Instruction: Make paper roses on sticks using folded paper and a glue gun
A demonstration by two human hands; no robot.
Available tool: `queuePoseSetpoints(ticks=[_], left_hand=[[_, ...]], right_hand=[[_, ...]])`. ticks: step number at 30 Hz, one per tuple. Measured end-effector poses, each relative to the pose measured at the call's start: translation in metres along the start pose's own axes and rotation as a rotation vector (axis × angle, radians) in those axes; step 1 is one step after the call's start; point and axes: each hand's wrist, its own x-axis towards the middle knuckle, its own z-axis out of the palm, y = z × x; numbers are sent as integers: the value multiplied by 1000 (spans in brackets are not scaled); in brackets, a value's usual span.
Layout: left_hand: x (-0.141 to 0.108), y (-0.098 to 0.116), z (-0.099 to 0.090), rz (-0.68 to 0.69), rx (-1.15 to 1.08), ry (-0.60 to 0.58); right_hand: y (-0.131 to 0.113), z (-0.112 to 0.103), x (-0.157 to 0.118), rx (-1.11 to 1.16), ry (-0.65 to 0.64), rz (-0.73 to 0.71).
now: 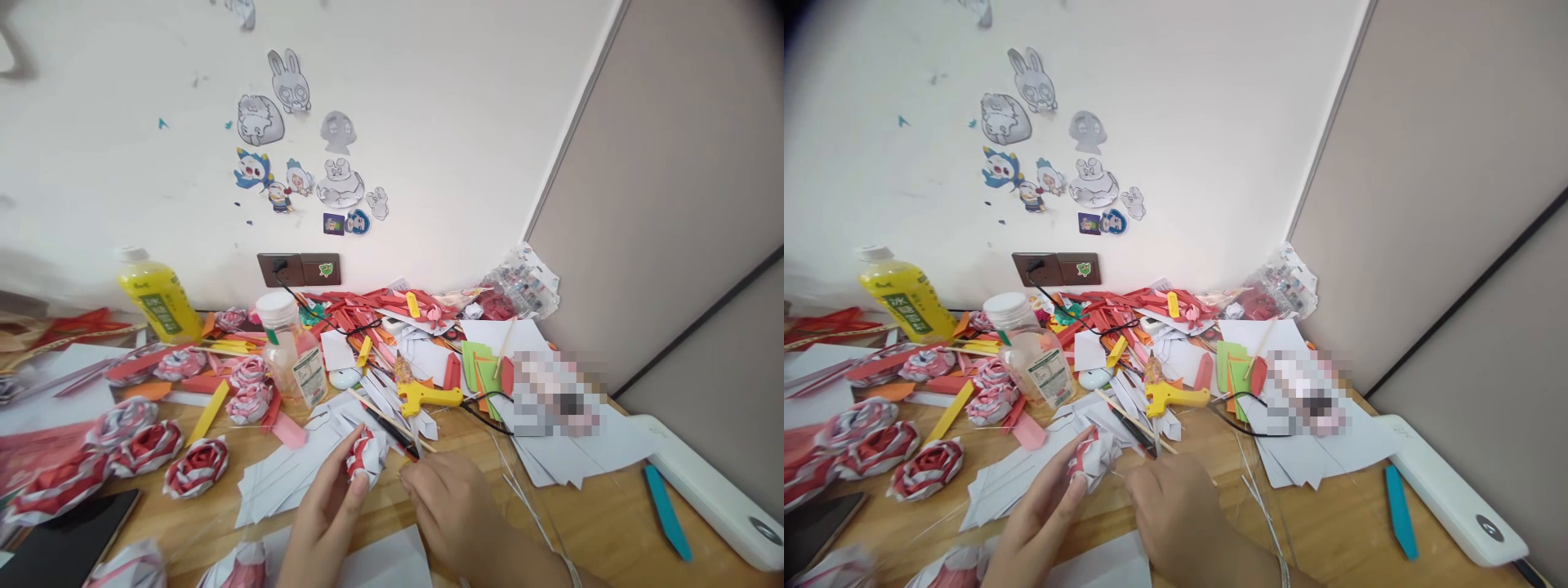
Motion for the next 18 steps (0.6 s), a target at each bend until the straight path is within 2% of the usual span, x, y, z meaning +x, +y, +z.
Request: queuePoseSetpoints(ticks=[6,18], left_hand=[[-1,1,3,28,-57,-18],[1,5,2,-25,-60,8]], right_hand=[[0,1,0,-11,16,-18],[1,0,2,-1,-17,-17]])
